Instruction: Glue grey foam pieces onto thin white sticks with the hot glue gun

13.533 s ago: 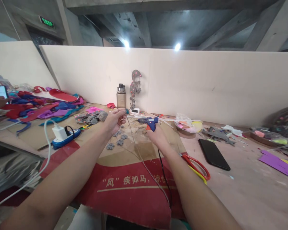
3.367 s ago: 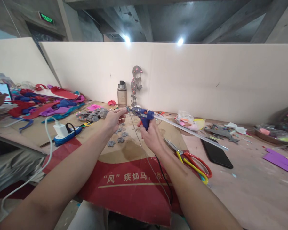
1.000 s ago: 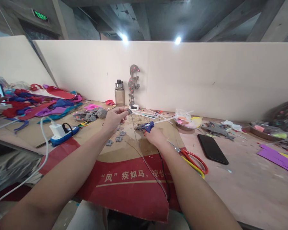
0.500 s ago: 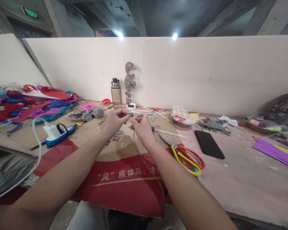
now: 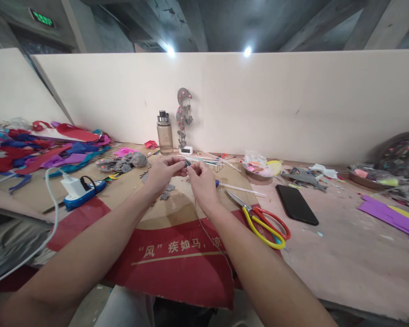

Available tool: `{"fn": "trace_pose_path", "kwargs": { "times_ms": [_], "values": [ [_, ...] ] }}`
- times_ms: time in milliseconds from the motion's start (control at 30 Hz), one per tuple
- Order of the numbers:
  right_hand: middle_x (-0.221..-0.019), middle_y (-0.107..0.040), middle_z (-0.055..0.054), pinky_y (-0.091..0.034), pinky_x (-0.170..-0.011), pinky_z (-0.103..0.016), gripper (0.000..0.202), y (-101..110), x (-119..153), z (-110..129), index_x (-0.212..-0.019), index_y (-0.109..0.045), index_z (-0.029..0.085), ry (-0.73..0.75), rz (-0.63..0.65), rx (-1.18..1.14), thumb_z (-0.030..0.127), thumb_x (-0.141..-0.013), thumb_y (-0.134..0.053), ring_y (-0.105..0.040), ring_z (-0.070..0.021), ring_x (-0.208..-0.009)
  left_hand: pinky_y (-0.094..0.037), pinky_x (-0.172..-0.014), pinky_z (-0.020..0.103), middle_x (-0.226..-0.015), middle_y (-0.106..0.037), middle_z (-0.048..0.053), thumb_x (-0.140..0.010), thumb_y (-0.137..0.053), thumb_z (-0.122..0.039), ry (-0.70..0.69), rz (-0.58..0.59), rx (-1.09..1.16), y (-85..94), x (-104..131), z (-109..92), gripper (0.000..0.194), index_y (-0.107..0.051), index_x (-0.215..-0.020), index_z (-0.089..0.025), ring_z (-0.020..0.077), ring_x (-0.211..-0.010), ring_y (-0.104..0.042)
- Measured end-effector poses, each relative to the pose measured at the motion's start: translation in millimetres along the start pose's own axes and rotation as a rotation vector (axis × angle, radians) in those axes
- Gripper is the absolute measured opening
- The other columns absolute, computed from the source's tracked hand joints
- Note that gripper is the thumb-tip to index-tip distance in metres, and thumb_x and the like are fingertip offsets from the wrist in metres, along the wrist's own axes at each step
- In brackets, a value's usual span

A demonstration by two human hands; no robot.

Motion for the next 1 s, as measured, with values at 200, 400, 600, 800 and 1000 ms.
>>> {"fn": "trace_pose_path", "kwargs": {
  "times_ms": [200,400,600,800,1000],
  "values": [
    [-0.061,-0.050,0.005,-0.033,-0.058,-0.025,0.018,3.1,-1.1,-4.4,-0.069,-0.055,0.019,-0.034,-0.035,-0.010,0.035,-0.077,-0.057,-0.042,-0.0109,-0.058,-0.053,-0.060,0.025,-0.063,-0.061,0.000,-0.067,-0.072,-0.024,0.003,0.014,0.074,-2.8,0.4,-1.2,0.016,-0.064,-0.074,-0.012,0.0081,-0.055,-0.057],
    [-0.058,-0.047,0.006,-0.032,-0.056,-0.025,0.022,5.1,-1.6,-8.9,-0.065,-0.052,0.019,-0.062,-0.064,0.015,0.037,-0.075,-0.059,-0.040,-0.0102,-0.056,-0.051,-0.058,0.025,-0.064,-0.061,0.000,-0.067,-0.071,-0.025,0.011,0.024,0.068,-3.9,1.1,0.8,0.017,-0.063,-0.075,-0.013,0.0084,-0.053,-0.057],
    [-0.058,-0.046,0.005,-0.032,-0.056,-0.025,0.023,6.9,-0.2,-5.2,-0.062,-0.051,0.019,-0.059,-0.071,0.012,0.036,-0.075,-0.059,-0.040,-0.0100,-0.057,-0.048,-0.055,0.024,-0.061,-0.059,0.000,-0.067,-0.070,-0.023,0.010,0.048,0.074,-5.6,1.1,1.5,0.014,-0.062,-0.073,-0.014,0.0088,-0.052,-0.055],
    [-0.060,-0.045,0.007,-0.031,-0.051,-0.023,0.017,6.7,-0.6,-10.1,-0.080,-0.058,0.020,-0.099,-0.062,-0.105,0.036,-0.073,-0.060,-0.037,-0.0092,-0.054,-0.046,-0.053,0.023,-0.058,-0.057,0.000,-0.065,-0.070,-0.022,0.072,0.090,0.159,-10.0,3.2,3.6,0.014,-0.061,-0.071,-0.013,0.0086,-0.051,-0.054],
    [-0.063,-0.048,0.005,-0.031,-0.052,-0.022,0.016,7.9,-0.5,-8.2,-0.075,-0.057,0.019,-0.099,-0.056,-0.130,0.035,-0.072,-0.058,-0.038,-0.0094,-0.056,-0.044,-0.050,0.021,-0.060,-0.056,-0.001,-0.061,-0.071,-0.018,0.213,0.087,0.242,-11.9,4.3,10.8,0.014,-0.060,-0.070,-0.013,0.0076,-0.052,-0.054]
  ]
}}
Point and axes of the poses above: each hand's wrist, its own x-axis away from the middle knuckle, its own y-axis out of the back of the hand, z = x × y, the point moved 7 cm from there along -x, towards the middle knuckle
